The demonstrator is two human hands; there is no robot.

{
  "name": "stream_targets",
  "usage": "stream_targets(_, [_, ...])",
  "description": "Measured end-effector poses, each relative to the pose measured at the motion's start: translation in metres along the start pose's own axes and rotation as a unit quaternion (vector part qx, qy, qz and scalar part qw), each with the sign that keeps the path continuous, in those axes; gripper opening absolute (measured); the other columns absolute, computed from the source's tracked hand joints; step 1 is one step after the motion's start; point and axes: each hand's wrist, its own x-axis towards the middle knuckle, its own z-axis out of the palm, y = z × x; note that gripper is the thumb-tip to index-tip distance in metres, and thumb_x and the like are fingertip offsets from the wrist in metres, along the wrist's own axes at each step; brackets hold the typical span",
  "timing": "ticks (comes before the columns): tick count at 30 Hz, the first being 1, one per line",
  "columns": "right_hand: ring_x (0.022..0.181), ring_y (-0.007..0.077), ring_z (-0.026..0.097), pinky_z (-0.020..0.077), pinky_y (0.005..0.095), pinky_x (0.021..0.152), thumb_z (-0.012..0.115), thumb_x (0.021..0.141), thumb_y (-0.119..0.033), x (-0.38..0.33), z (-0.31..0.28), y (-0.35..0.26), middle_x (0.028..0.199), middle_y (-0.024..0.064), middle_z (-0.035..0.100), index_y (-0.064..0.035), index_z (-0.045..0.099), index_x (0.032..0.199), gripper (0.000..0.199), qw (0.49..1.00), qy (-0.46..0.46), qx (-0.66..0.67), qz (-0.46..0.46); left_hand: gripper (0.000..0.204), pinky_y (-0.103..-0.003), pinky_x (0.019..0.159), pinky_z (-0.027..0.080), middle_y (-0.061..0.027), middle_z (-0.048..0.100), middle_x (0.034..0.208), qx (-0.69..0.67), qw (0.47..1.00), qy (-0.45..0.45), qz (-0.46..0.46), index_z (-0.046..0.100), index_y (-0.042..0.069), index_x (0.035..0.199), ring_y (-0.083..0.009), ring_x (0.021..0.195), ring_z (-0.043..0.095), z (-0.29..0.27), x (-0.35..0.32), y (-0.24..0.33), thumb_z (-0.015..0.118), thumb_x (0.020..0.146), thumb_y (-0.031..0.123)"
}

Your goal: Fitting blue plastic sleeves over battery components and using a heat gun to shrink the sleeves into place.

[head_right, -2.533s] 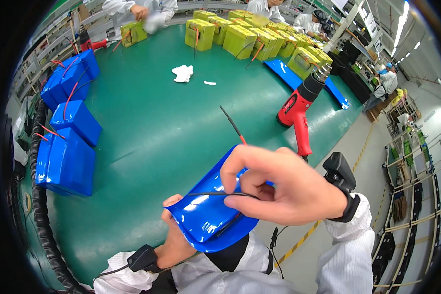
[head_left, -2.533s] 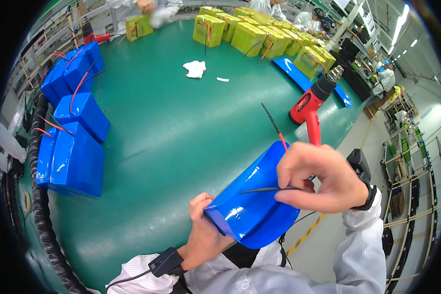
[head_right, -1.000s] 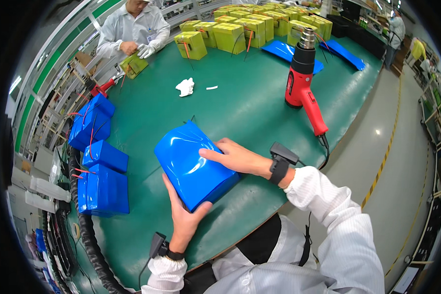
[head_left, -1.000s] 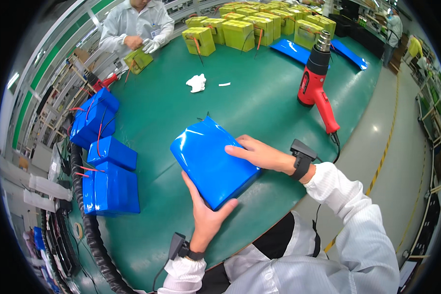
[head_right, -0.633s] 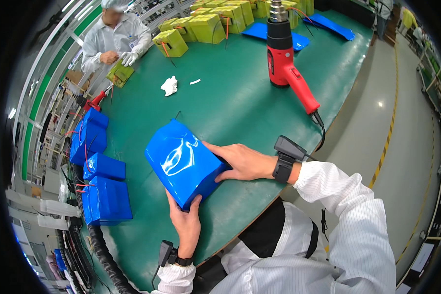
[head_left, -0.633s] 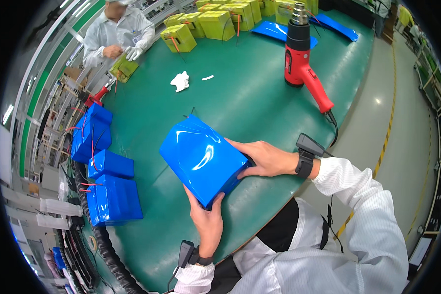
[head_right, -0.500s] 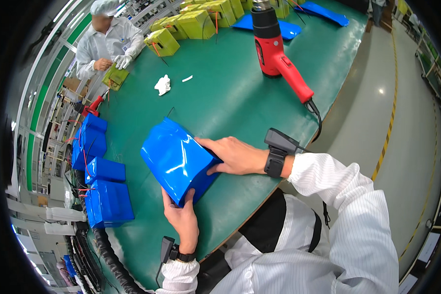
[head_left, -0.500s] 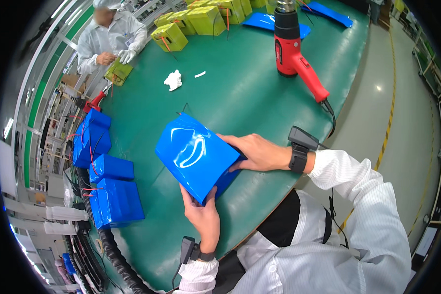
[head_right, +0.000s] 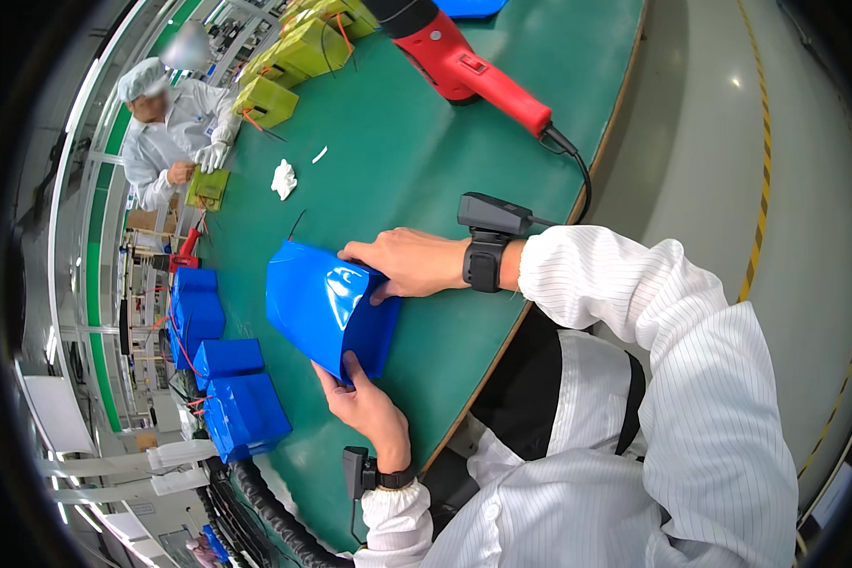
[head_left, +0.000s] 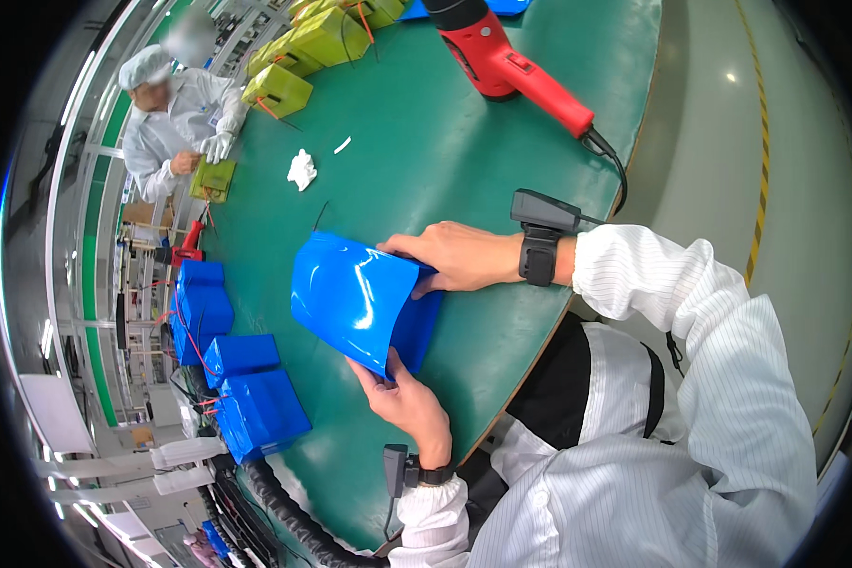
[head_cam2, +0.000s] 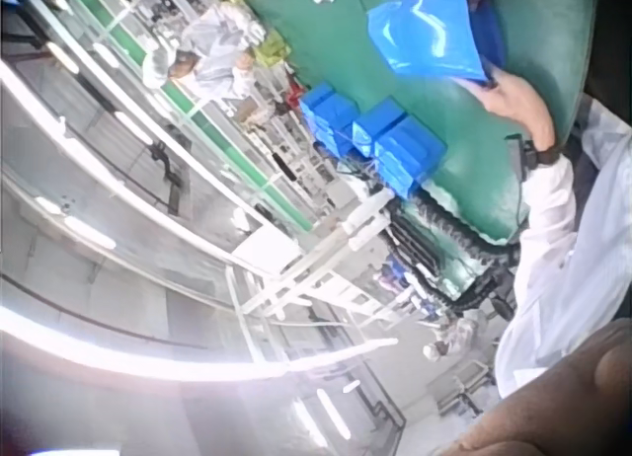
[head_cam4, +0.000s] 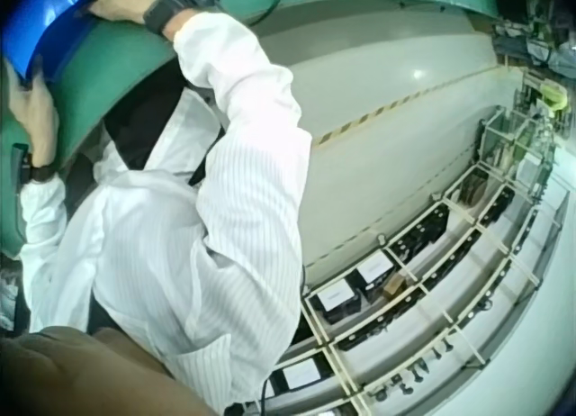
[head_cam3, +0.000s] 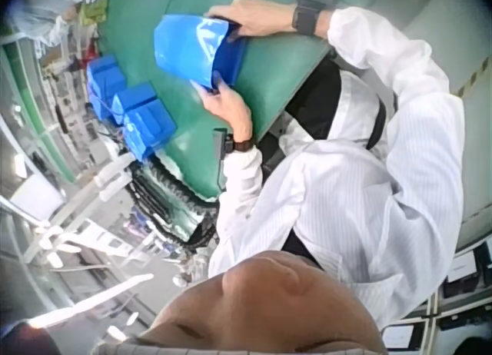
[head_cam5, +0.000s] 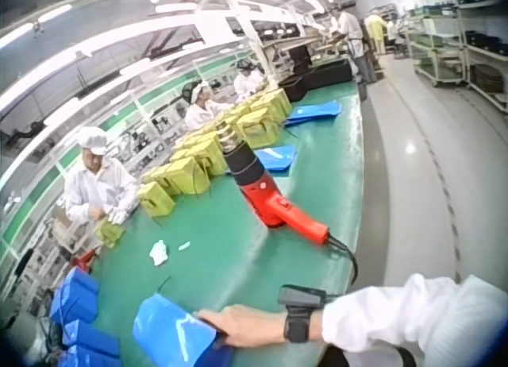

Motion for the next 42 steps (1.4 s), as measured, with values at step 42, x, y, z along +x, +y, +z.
stream_targets(42, [0.085,0.0360,0.070,0.0567,0.0452,0.072,0.075,0.076,-0.005,-0.005,-0.053,0.016,0.082,0.0169,0.069,-0.0006,0.065,0.105,0.031,0.984,0.076,-0.145,0.069,0.046,-0.038,0.106,0.041,-0.0164,0.058,0.134,-0.045,0.996,-0.056,0.044,0.048,-0.002,0.138,-0.0265,0.120,0.057,-0.057,0.126,-0.038,0.043,0.107,0.031])
